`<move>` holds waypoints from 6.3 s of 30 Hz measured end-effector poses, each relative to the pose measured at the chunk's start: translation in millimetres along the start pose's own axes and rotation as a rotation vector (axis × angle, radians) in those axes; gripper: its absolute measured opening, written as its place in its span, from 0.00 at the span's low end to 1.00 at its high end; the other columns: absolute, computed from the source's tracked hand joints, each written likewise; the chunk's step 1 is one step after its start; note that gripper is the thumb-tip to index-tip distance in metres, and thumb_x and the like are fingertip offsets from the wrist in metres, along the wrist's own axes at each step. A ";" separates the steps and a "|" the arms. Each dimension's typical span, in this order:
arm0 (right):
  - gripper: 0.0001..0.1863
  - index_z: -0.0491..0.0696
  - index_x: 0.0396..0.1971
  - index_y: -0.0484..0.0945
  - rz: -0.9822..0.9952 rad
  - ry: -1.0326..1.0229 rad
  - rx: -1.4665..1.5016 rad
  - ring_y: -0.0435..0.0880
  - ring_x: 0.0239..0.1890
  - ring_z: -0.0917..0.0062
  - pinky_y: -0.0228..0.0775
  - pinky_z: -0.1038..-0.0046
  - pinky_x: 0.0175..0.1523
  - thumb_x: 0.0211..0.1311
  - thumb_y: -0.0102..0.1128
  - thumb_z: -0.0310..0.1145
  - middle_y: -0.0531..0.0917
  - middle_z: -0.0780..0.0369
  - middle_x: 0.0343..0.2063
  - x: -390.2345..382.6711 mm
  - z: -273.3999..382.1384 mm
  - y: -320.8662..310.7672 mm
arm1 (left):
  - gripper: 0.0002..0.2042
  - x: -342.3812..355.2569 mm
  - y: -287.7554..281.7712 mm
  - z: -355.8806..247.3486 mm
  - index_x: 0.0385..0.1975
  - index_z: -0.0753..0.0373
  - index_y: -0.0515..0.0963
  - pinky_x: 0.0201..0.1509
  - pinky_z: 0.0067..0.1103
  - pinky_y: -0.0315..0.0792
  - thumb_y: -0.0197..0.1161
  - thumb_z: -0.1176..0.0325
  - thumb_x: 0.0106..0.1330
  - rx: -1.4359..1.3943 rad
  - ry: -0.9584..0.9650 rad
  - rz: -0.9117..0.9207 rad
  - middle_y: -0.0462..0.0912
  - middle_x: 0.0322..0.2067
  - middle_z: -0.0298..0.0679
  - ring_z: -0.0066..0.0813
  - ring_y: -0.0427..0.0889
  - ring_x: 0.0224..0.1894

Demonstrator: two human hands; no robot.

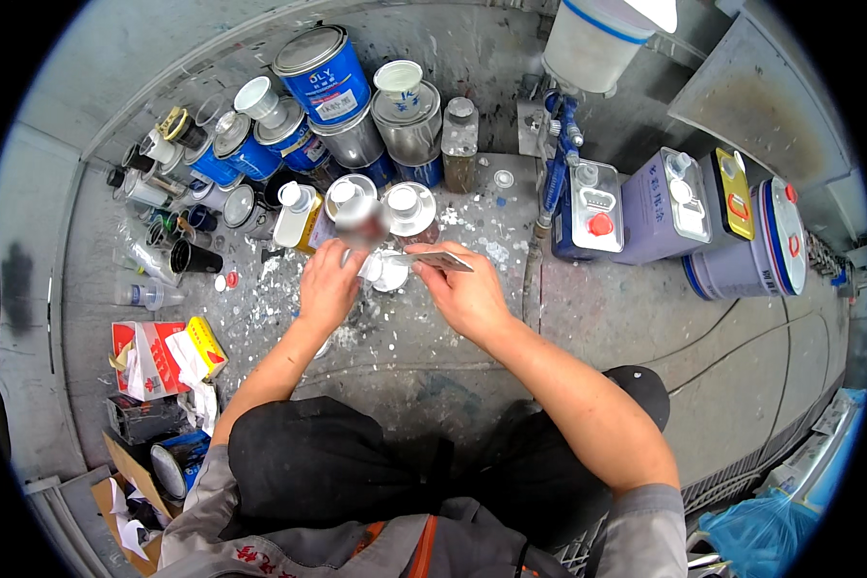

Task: The person applies masking tape to the edge of a car's front bumper, then uses a spray gun to apply white paint to the bumper. Afterward, they sit on the floor and mix white paint in a cup using a metal stirrer.

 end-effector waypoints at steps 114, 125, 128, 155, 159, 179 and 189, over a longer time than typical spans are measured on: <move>0.12 0.43 0.50 0.87 -0.143 0.195 -0.211 0.82 0.28 0.81 0.74 0.73 0.35 0.71 0.66 0.31 0.88 0.60 0.27 19.4 -24.3 72.3 | 0.22 -173.2 94.9 112.2 0.62 0.64 0.77 0.53 0.25 0.80 0.66 0.80 0.66 -1.190 -0.710 -0.225 0.86 0.51 0.43 0.29 0.85 0.50; 0.14 0.45 0.55 0.85 -0.021 0.368 0.094 0.83 0.35 0.84 0.75 0.79 0.41 0.75 0.63 0.32 0.85 0.69 0.37 4.6 -34.7 31.2 | 0.36 -10.3 136.5 74.5 0.73 0.57 0.67 0.71 0.37 0.69 0.71 0.74 0.62 -0.959 -0.050 0.463 0.76 0.65 0.49 0.49 0.75 0.65; 0.14 0.45 0.56 0.85 0.019 0.396 0.099 0.83 0.36 0.84 0.76 0.78 0.42 0.75 0.63 0.32 0.85 0.69 0.37 3.3 -37.7 22.3 | 0.40 -2.3 140.4 72.5 0.72 0.59 0.68 0.70 0.35 0.70 0.78 0.69 0.56 -0.938 0.028 0.519 0.77 0.61 0.47 0.48 0.75 0.63; 0.25 0.41 0.52 0.84 0.231 0.144 0.119 0.87 0.38 0.82 0.79 0.76 0.41 0.70 0.68 0.48 0.88 0.61 0.39 45.9 87.4 -89.7 | 0.45 24.9 -37.6 -16.1 0.68 0.62 0.70 0.69 0.31 0.71 0.85 0.71 0.44 -1.288 -0.177 0.612 0.81 0.60 0.38 0.31 0.79 0.63; 0.29 0.41 0.51 0.84 0.387 0.183 -0.216 0.87 0.38 0.79 0.79 0.74 0.41 0.68 0.68 0.54 0.88 0.61 0.41 28.7 105.1 -199.3 | 0.48 41.9 -80.7 -29.7 0.69 0.63 0.69 0.70 0.32 0.72 0.85 0.75 0.42 -1.398 -0.216 0.629 0.81 0.61 0.37 0.30 0.79 0.64; 0.12 0.42 0.42 0.86 0.073 -0.114 0.338 0.73 0.23 0.89 0.64 0.80 0.28 0.72 0.64 0.36 0.78 0.71 0.22 -6.4 104.0 -243.4 | 0.45 117.3 -105.1 -174.4 0.73 0.65 0.65 0.74 0.33 0.67 0.81 0.71 0.52 -1.146 -0.112 0.852 0.76 0.66 0.45 0.35 0.73 0.69; 0.10 0.38 0.39 0.84 0.098 -0.126 0.266 0.75 0.32 0.89 0.70 0.77 0.36 0.69 0.67 0.32 0.83 0.69 0.28 -5.8 153.1 -248.5 | 0.42 122.6 -113.8 -195.7 0.71 0.65 0.68 0.76 0.31 0.64 0.79 0.70 0.52 -1.199 -0.034 0.832 0.76 0.66 0.44 0.36 0.73 0.70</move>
Point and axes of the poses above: each hand's wrist, its own x-axis towards the middle knuckle, its own y-axis out of the palm, z = x × y, the point moved 2 cm from there along x, towards the middle knuckle
